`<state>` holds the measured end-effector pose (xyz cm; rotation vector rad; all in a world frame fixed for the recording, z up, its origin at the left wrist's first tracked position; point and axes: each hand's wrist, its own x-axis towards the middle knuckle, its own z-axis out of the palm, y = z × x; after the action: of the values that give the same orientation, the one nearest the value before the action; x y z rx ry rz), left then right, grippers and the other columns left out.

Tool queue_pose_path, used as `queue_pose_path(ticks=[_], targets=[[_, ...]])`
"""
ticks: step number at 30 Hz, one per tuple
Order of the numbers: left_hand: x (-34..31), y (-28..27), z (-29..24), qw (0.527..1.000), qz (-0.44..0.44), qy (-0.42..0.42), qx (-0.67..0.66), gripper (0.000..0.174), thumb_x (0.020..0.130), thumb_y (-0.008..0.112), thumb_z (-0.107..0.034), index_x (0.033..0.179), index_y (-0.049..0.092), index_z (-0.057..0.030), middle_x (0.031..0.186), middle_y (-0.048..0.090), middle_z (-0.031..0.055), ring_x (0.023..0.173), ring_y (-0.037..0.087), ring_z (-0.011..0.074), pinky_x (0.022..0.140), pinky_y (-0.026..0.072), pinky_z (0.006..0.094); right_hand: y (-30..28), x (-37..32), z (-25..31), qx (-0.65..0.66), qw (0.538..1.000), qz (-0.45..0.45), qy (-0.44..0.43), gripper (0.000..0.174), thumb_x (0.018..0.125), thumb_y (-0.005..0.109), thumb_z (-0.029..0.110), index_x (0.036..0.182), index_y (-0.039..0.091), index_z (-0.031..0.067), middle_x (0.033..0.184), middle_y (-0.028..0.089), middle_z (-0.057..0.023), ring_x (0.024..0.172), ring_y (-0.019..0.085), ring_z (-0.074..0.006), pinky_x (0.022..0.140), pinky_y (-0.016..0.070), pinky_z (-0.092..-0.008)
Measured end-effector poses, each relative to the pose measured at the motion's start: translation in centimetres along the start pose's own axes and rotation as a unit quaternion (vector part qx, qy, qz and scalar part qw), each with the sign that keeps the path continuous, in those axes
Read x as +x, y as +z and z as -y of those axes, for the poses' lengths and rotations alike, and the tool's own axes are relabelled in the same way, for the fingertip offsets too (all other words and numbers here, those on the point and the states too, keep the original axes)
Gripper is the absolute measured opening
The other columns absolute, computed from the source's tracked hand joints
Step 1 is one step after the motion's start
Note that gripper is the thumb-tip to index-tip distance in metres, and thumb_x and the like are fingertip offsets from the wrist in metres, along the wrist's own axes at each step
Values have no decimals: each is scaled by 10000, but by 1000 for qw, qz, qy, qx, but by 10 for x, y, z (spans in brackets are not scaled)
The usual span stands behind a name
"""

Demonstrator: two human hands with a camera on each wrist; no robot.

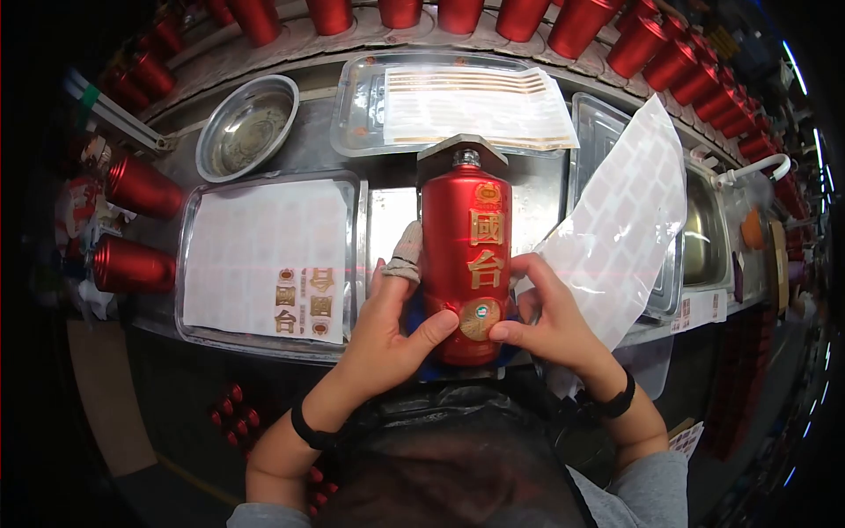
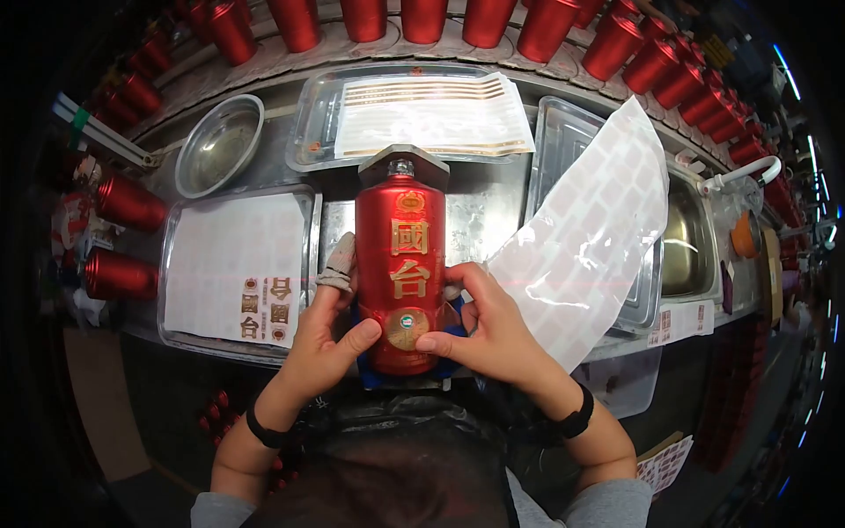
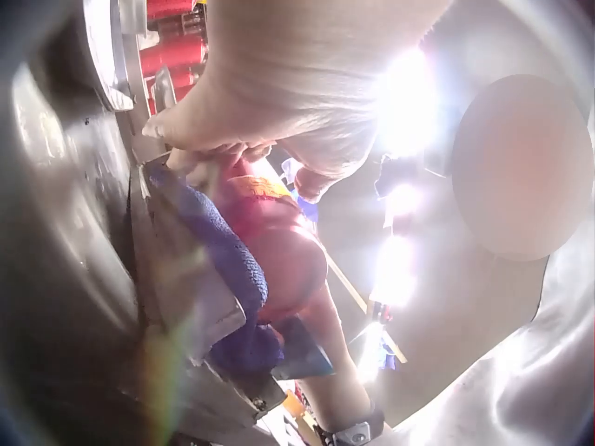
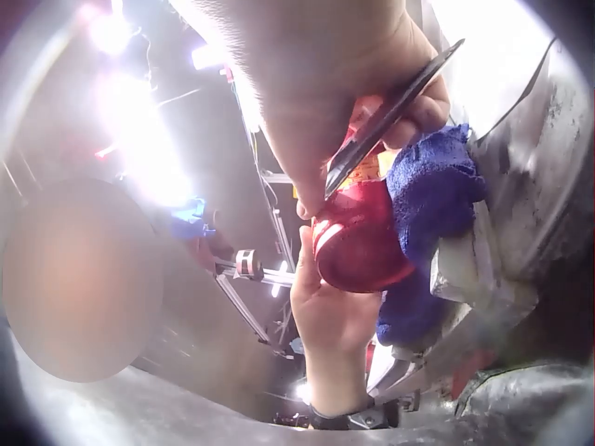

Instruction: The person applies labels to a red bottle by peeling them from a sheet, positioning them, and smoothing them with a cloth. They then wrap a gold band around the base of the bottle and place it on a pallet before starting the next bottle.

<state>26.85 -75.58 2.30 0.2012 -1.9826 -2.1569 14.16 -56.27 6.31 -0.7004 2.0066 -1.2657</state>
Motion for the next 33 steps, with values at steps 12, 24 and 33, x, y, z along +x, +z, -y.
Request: queue_pose_path(ticks=[12, 24, 33], targets=[[-1, 1, 5, 997, 2, 14, 80, 813, 880, 731, -310, 1467, 298, 49, 1441, 331, 271, 1354, 395, 349, 1125, 317, 424, -3, 2, -4, 20, 1000, 15, 4, 661, 741, 859, 388, 1178, 505, 41, 1035, 558, -26, 586, 378, -32, 530, 345, -201], [1, -4, 15, 999, 38, -21, 4, 867, 898, 711, -314, 1514, 215, 41, 1461, 293, 240, 1390, 342, 330, 1141, 296, 439, -9, 6, -18, 56, 998, 33, -2, 521, 820, 812, 281, 1174, 503, 54, 1056, 530, 0, 566, 371, -15, 507, 306, -185], [2, -3, 13, 999, 34, -9, 13, 871, 896, 713, -309, 1507, 214, 59, 1461, 284, 240, 1399, 329, 334, 1149, 286, 435, -9, 5, -16, 59, 998, 33, 10, 529, 809, 819, 279, 1177, 511, 55, 1051, 544, -2, 561, 363, -11, 502, 299, -181]])
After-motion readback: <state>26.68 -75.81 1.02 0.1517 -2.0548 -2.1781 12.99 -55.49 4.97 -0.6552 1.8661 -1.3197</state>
